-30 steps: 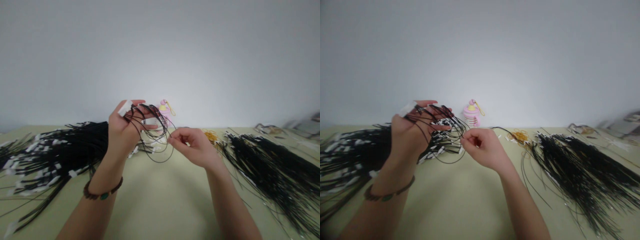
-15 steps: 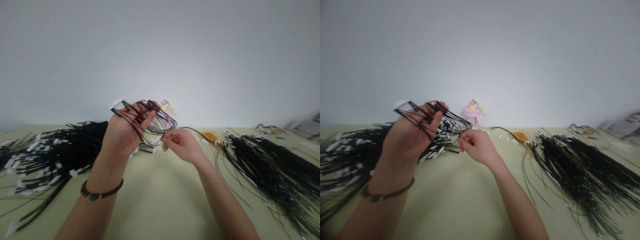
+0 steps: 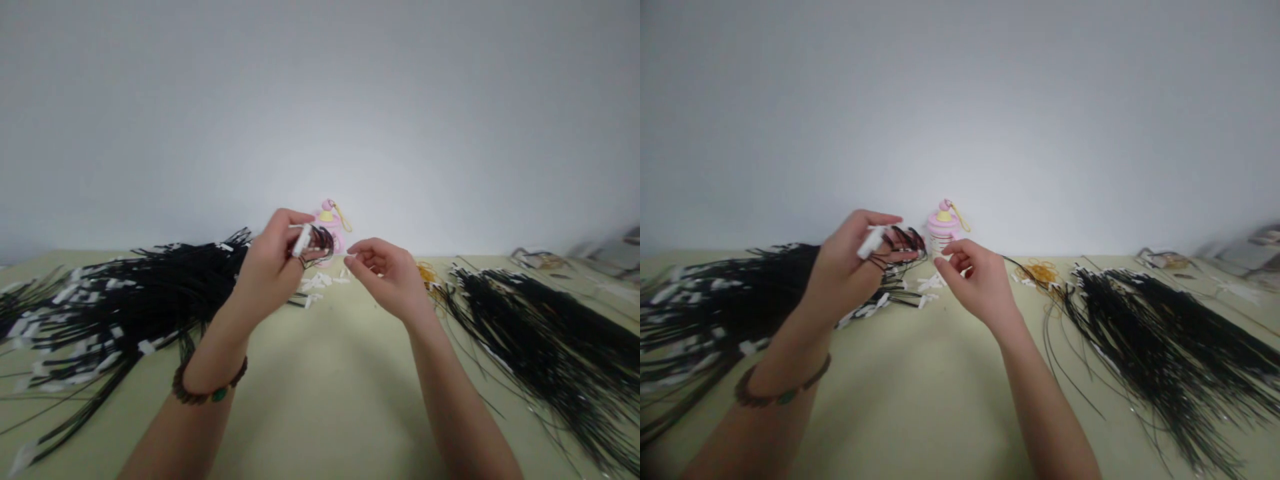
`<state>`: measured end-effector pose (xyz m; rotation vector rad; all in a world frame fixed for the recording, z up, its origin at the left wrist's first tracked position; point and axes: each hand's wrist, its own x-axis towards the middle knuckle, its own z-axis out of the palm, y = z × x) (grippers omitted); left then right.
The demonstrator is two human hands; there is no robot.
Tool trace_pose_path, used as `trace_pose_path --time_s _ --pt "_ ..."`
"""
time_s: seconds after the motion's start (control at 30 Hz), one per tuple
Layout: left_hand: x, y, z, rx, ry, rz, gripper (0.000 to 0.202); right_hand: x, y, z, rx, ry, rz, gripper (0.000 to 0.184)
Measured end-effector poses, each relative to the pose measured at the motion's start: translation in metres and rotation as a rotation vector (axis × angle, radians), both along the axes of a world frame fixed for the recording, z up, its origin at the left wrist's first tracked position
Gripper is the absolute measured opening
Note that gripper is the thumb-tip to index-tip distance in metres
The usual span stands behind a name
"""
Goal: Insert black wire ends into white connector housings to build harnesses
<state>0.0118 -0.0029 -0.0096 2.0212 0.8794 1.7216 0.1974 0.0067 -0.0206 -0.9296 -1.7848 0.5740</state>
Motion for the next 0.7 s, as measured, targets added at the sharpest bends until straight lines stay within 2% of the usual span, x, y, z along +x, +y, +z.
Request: trace_pose_path --time_s 0.07,0.1,0.17,0.3,0.4,0.47,0.53,0.6,0.63,0.7 --pt "-0.001 -0.001 0.0 0.016 0.351 -0.05 0.041 -0.002 -0.002 0.0 0.003 0.041 0.056 0.031" --pt "-0.001 -0.002 0.0 0.025 0.441 -0.068 0.044 -0.003 -0.002 0.0 -0.014 0.055 0.089 0.034" --pt "-0.001 -0.002 0.001 0.022 0.481 -0.112 0.043 -0.005 -0.003 0.001 -0.072 0.088 0.13 0.037" --pt "-0.003 0.002 -0.001 -0.075 0.32 -0.267 0.026 -0.003 -0.003 0.003 -0.266 0.14 0.239 0.034" --pt "-0.007 0.007 -0.004 -0.32 0.067 -0.434 0.019 0.0 -0.002 0.004 -0.368 0.214 0.359 0.033" --pt "-0.009 0.01 -0.005 -0.447 -0.123 -0.464 0.022 0.005 -0.002 0.005 -0.381 0.256 0.412 0.036" --pt "-0.01 0.012 -0.003 -0.495 -0.239 -0.42 0.027 0.013 -0.003 0.008 -0.373 0.251 0.494 0.036" --pt "-0.013 0.013 -0.002 -0.519 -0.293 -0.405 0.03 0.025 -0.003 0.013 -0.357 0.139 0.665 0.029" --pt "-0.014 0.013 -0.001 -0.54 -0.292 -0.428 0.031 0.031 -0.003 0.017 -0.347 0.024 0.784 0.026" --pt "-0.018 0.013 -0.001 -0.602 -0.216 -0.528 0.037 0.041 0.0 0.023 -0.296 -0.274 1.038 0.032"
